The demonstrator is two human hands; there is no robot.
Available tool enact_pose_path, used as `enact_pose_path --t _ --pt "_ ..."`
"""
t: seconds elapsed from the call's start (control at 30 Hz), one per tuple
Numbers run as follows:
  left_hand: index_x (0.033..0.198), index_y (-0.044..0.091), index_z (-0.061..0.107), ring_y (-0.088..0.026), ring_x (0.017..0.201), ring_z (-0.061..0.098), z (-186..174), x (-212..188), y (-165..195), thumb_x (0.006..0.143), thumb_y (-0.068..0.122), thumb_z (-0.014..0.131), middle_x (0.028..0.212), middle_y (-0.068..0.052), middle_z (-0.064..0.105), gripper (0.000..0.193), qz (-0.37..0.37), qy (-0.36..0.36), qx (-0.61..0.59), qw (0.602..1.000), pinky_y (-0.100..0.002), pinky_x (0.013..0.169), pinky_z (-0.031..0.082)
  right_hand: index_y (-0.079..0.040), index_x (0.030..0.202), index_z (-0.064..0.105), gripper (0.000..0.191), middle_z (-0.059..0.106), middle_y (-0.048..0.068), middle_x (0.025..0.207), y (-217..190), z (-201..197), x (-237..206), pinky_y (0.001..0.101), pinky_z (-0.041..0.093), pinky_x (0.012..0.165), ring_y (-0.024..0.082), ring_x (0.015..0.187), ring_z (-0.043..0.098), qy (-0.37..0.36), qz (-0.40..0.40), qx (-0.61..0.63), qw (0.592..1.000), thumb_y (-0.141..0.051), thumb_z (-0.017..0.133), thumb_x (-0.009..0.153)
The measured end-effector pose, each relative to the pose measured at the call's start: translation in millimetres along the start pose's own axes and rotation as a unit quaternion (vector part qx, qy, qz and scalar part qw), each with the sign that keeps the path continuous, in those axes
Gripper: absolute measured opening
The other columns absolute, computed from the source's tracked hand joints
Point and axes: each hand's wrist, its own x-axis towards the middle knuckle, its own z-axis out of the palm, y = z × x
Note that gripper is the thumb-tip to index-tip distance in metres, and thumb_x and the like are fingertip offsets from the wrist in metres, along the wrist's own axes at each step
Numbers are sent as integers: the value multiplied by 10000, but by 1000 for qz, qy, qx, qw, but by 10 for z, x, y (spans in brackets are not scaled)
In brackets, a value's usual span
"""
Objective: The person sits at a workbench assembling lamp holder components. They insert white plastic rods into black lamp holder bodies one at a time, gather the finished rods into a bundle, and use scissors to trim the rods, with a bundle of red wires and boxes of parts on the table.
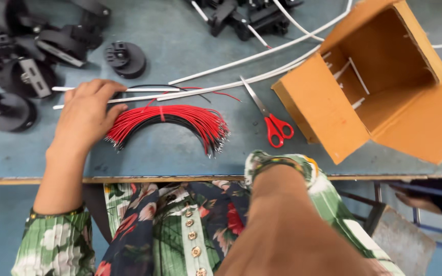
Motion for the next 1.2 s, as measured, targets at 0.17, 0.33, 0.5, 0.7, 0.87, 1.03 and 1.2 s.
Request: enact_pose_path --t 0.17,0.33,0.5,0.7,0.87,1.03,1.2 --pt "1252 139 694 -293 1171 587 61 -59 -39 922 202 757 1225 -63 659 342 -9 16 11 1000 -467 1014 383 -134 1007 678 66 674 65 978 140 42 49 417 580 799 292 978 667 -40 -22 43 998 -160 629 1043" --pt "1216 165 736 -289 1099 573 161 42 -88 945 206 767 1082 -61 633 276 -10 21 62 998 -459 976 384 -130 983 652 82 659 66 963 164 7 29 413 569 780 293 950 664 -54 -23 52 997 -167 621 1048" --pt "1164 153 745 -264 1071 569 167 72 -80 954 196 764 1029 -26 629 215 -23 19 31 999 -455 964 373 -126 959 626 108 645 67 948 159 -41 -32 408 557 761 293 923 661 -67 -23 66 995 -174 613 1054" --pt "1180 127 738 -302 1014 604 7 22 -81 1004 150 736 1067 -77 612 177 -48 56 -8 997 -444 878 456 -121 929 596 146 628 67 930 85 -178 17 403 543 739 293 890 658 -83 -20 97 992 -183 603 1061" --pt "1206 104 710 -301 886 666 -127 -17 -79 1062 135 702 1138 -122 599 148 -103 85 -62 989 -428 758 522 -117 905 570 179 614 68 915 109 -194 20 398 532 720 293 863 655 -89 -10 109 990 -190 596 1067" --pt "1201 109 714 -322 855 660 -89 28 -61 1063 165 701 1152 -125 629 150 -89 88 -35 992 -441 755 513 -113 881 544 214 599 69 900 207 -163 13 394 520 701 293 836 652 -99 -5 112 989 -197 588 1073" --pt "1158 99 712 -346 998 642 97 240 -137 1027 147 691 1080 -113 679 141 -36 75 -45 995 -456 840 502 -109 857 518 249 585 70 885 234 -108 49 389 509 683 294 809 649 -108 0 118 987 -204 580 1079"
